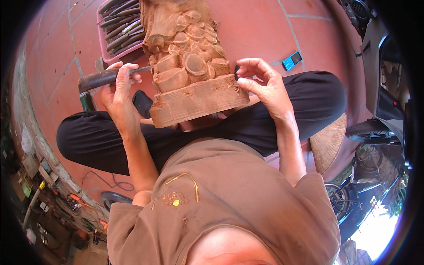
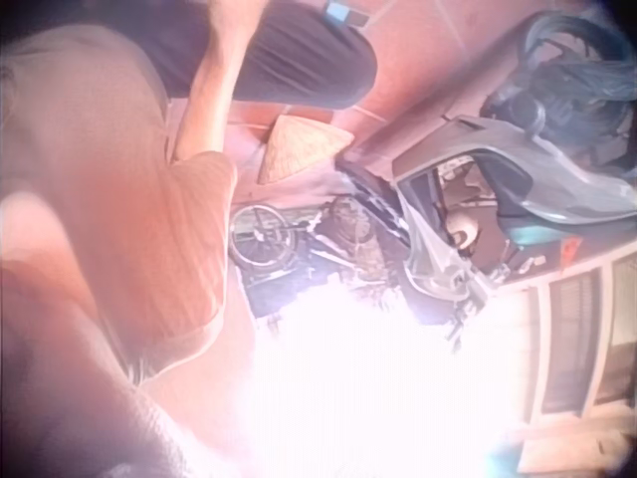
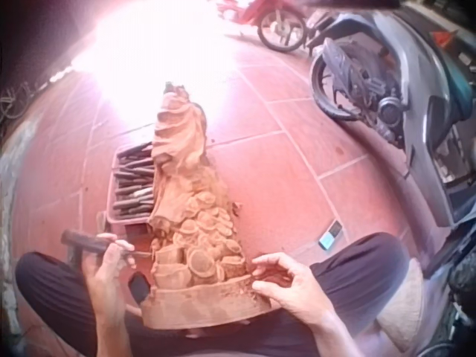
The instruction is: The person sits cross-legged on the floor and carves a wooden block using a chisel and mallet. They repeatedly strike the chisel to shape the wood, occasionally adjusting their grip and the wood's orientation.
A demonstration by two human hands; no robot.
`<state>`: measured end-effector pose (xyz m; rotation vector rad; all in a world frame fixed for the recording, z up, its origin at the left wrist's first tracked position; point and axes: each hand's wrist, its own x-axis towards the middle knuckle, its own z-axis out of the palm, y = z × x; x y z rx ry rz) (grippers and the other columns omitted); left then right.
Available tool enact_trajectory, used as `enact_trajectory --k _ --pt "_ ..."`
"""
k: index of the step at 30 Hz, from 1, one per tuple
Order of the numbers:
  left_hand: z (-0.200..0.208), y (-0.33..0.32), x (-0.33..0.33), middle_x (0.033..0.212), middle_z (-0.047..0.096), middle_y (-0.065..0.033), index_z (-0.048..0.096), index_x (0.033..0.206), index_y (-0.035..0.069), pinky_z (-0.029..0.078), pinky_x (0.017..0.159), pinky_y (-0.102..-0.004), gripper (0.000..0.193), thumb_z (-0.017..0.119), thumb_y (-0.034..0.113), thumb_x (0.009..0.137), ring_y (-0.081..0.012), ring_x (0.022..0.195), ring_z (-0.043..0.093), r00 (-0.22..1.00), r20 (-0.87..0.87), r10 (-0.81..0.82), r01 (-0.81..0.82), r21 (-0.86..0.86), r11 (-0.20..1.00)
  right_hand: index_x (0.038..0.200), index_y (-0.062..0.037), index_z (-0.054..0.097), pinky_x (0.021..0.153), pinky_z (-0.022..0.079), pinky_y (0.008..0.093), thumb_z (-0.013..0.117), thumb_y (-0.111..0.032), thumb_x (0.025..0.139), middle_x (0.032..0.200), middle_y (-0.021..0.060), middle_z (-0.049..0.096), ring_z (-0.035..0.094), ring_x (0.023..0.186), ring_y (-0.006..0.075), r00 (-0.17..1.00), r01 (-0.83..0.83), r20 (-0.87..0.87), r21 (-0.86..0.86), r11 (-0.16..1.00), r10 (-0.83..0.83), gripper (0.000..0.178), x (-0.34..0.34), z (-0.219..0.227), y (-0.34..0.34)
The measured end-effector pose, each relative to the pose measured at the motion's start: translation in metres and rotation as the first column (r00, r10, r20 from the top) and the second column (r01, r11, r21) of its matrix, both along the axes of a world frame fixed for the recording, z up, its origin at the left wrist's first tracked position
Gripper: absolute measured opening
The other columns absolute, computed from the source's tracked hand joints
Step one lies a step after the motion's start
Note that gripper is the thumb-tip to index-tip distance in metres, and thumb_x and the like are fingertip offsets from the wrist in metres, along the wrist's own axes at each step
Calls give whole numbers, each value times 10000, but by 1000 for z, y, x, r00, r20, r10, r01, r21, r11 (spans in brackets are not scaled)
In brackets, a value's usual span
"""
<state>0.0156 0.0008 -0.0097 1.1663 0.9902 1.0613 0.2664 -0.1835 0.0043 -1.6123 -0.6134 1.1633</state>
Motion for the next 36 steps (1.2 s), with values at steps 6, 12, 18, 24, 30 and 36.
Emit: enact_trajectory --k 6,12,18,24,30,36 --pt "-2 1 1 1039 689 -199 591 1193 -47 541 782 -334 226 601 108 1028 -212 844 637 1000 -1 -9 9 4 1000 926 -14 738 756 492 304 669 -218 979 857 72 686 635 810 119 936 -64 335 -142 988 108 222 -4 -1 -3" --pt "16 0 10 1043 690 -203 586 1198 -45 542 785 -341 224 591 97 1025 -212 828 637 996 -4 -92 92 23 995 1009 -18 725 835 503 281 605 -218 1034 869 42 701 645 864 117 988 129 -97 128 983 -117 235 -5 8 2" --pt "39 -8 50 1028 719 -156 587 1165 -23 560 822 -315 204 624 -6 966 -175 863 681 919 -60 -389 393 85 916 1251 -23 609 1029 510 396 548 -174 1060 1164 107 676 640 1129 195 772 605 -338 134 785 -538 251 -13 -14 4" --pt "48 -20 98 1043 684 -128 565 1161 2 540 875 -330 230 618 -44 941 -174 958 662 642 -174 -746 757 -5 653 1298 -45 546 1113 386 314 496 -203 1089 1289 75 599 531 1253 155 722 609 -441 42 792 -533 267 -58 -49 -5" --pt "51 -18 149 863 667 -156 522 1175 18 519 714 -391 361 728 173 922 -298 812 686 244 -586 -773 960 32 278 1349 -39 481 1091 344 293 422 -179 1094 1312 69 557 481 1243 133 770 543 -449 89 835 -453 297 -63 -42 -9" --pt "46 -23 165 827 646 -229 419 1192 15 495 675 -492 398 676 192 946 -438 814 653 5 -713 -701 998 -40 48 1352 -48 416 974 459 311 426 -222 1101 1266 105 514 483 1183 172 877 420 -322 153 895 -356 305 -59 -33 -15"
